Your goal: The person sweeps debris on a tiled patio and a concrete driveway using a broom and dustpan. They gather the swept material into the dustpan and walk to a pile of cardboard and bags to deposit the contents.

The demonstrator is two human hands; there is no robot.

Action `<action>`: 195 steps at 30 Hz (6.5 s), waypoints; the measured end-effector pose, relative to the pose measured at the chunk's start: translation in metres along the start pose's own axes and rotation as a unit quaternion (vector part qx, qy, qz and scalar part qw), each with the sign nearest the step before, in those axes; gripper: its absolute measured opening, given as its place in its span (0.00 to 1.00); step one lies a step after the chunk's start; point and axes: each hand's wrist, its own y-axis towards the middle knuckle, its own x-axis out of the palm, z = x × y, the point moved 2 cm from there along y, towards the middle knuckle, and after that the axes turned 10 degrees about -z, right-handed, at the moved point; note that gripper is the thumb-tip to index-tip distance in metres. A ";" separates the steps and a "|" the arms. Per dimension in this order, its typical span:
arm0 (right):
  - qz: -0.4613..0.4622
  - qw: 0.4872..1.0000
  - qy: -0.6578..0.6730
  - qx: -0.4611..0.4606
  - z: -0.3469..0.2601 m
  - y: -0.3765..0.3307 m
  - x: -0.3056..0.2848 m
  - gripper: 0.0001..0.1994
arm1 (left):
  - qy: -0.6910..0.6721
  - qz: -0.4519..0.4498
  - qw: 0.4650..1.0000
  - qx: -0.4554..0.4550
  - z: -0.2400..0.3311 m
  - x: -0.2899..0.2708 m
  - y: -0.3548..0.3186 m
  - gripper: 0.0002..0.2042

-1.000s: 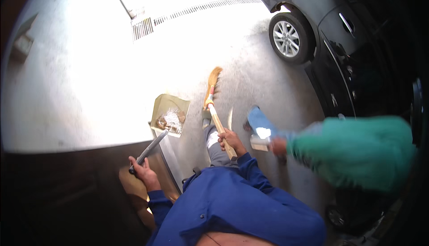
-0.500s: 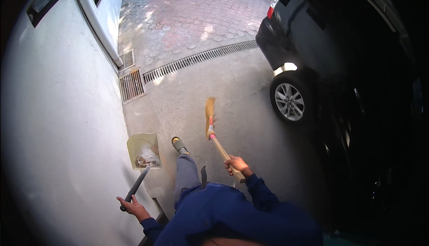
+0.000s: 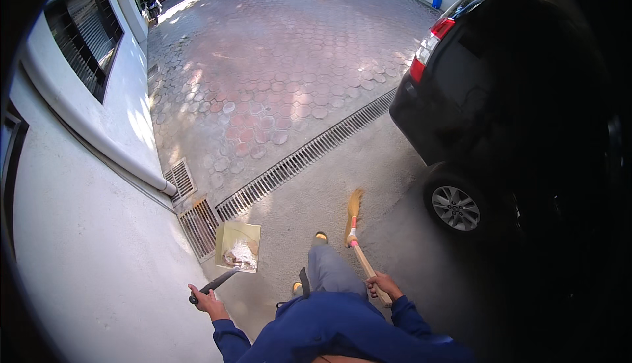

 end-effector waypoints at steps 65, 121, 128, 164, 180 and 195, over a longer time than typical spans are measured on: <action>0.369 0.327 0.823 -0.282 0.284 -0.082 0.149 0.07 | 0.189 -0.968 -0.149 0.070 -0.450 0.098 -0.802 0.19; 0.664 0.388 0.605 -0.208 1.279 -0.920 -0.995 0.14 | 0.121 -0.871 -0.320 0.353 -0.788 -1.050 -1.964 0.44; 0.526 0.178 0.724 -0.409 1.405 -1.040 -1.106 0.11 | -0.005 -0.820 -0.390 0.419 -0.834 -1.172 -2.044 0.44; 0.290 -0.613 0.716 -0.165 0.999 -0.858 -1.188 0.20 | -0.924 -0.257 -0.094 0.268 -0.835 -1.514 -2.179 0.50; 0.313 -0.583 0.697 -0.276 0.797 -0.584 -1.035 0.13 | -0.958 -0.254 -0.107 0.075 -0.631 -1.305 -1.957 0.32; 0.274 -0.536 0.796 0.063 0.721 -0.573 -0.896 0.23 | -0.956 -0.269 -0.111 -0.020 -0.577 -1.234 -1.818 0.39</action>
